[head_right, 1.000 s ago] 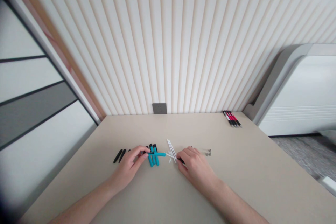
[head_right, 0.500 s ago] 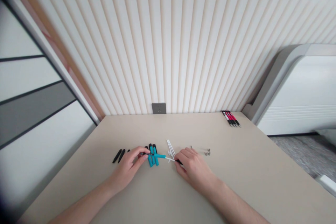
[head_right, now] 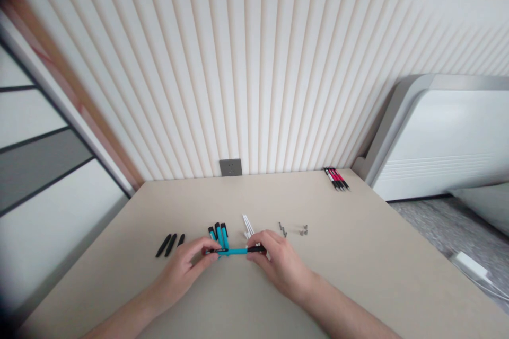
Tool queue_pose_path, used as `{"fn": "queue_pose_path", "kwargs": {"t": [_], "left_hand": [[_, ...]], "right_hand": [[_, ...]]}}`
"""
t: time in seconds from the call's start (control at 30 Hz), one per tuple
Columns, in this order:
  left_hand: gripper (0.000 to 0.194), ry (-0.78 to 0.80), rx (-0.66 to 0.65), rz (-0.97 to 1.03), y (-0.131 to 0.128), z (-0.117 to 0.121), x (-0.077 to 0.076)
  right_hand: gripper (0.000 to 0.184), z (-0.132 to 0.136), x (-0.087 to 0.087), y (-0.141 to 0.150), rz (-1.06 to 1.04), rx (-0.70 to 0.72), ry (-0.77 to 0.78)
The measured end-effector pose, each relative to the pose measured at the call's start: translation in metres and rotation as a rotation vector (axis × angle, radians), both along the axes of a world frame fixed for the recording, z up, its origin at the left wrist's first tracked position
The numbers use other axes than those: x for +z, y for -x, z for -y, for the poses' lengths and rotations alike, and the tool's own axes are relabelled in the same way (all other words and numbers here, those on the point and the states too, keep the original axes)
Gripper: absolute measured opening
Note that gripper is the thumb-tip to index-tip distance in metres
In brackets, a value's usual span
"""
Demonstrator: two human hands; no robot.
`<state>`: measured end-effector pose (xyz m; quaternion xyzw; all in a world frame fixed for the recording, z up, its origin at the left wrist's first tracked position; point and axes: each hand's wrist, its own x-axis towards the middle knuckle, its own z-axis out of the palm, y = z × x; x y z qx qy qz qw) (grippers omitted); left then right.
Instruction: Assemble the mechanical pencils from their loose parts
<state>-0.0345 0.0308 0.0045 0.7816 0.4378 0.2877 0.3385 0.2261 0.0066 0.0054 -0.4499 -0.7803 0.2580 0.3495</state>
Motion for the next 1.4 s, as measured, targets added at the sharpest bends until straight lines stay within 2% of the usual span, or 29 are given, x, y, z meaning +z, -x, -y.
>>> {"fn": "queue_pose_path", "kwargs": {"t": [0.13, 0.3, 0.57, 0.77, 0.87, 1.07, 1.27, 1.4], "left_hand": [[0.014, 0.018, 0.022, 0.010, -0.001, 0.000, 0.001], [0.018, 0.051, 0.051, 0.067, -0.002, 0.000, 0.005], [0.021, 0.185, 0.001, 0.217, 0.006, -0.003, -0.004], [0.016, 0.014, 0.016, 0.126, 0.004, 0.000, -0.003], [0.015, -0.021, 0.031, 0.100, 0.002, 0.000, -0.001], [0.019, 0.018, 0.117, 0.096, 0.001, -0.003, -0.002], [0.019, 0.036, 0.099, 0.127, 0.004, -0.002, -0.001], [0.021, 0.110, 0.067, 0.158, 0.006, -0.003, -0.001]], "right_hand": [[0.009, 0.001, 0.000, 0.004, -0.115, 0.042, -0.013], [0.022, 0.000, 0.002, 0.006, -0.192, 0.095, -0.058], [0.014, -0.001, -0.001, 0.003, -0.318, -0.015, 0.087], [0.030, -0.004, -0.013, 0.007, -0.390, -0.098, 0.252], [0.037, -0.004, -0.015, 0.009, -0.350, -0.078, 0.293], [0.029, -0.001, -0.011, 0.009, -0.267, -0.005, 0.225], [0.021, -0.005, -0.010, 0.003, -0.254, -0.048, 0.200], [0.015, -0.006, -0.008, 0.000, -0.232, -0.046, 0.184]]}}
